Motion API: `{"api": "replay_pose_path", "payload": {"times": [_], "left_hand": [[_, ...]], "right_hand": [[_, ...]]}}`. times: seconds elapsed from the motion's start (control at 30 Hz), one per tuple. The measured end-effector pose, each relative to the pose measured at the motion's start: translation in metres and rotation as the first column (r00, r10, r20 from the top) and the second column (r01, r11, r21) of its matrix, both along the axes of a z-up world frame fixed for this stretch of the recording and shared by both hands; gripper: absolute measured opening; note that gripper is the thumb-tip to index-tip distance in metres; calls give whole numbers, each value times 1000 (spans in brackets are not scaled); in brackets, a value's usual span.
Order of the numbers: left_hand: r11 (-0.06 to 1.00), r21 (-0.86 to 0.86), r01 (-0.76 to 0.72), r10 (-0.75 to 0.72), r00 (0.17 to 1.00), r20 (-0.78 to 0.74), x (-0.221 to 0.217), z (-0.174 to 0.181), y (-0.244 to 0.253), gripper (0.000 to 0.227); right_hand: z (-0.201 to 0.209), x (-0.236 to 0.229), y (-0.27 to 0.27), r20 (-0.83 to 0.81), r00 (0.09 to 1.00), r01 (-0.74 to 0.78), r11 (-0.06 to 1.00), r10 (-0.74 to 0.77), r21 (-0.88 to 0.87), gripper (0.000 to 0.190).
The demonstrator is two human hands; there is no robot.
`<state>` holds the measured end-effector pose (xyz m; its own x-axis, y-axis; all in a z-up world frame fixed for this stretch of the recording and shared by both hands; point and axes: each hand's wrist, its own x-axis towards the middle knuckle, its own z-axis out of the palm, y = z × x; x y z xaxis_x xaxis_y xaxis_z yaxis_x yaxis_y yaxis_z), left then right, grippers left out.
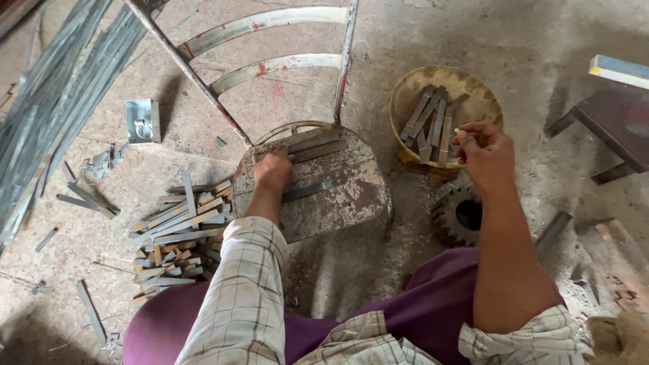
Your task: The person sits on the floor and repeatedly picks up short metal rods from a pile. Using a white marker, they mark each rod and place it into a yellow bucket. The process is repeated for multiple rods.
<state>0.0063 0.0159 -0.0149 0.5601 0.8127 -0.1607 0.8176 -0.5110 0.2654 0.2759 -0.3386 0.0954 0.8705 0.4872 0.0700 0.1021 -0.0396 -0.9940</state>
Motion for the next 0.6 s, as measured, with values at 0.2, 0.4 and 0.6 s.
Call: {"api": "replay_pose_path", "payload": {"times": [0.2, 0.4, 0.6], "left_hand": [[984, 128, 125, -109, 987, -122, 4, 2, 11, 41], [992, -115, -59, 59, 998, 1, -16, -15, -3, 53], [967, 160, 197, -204, 978, 31, -25, -14, -39, 53]], "right_hand": [[2, -16, 24, 41, 995, -85, 991, 90, -105, 11], [-7, -17, 47, 21, 992, -123, 986, 126, -112, 12], [-37, -17, 87, 44, 984, -171, 982, 175, -82, 8]]}}
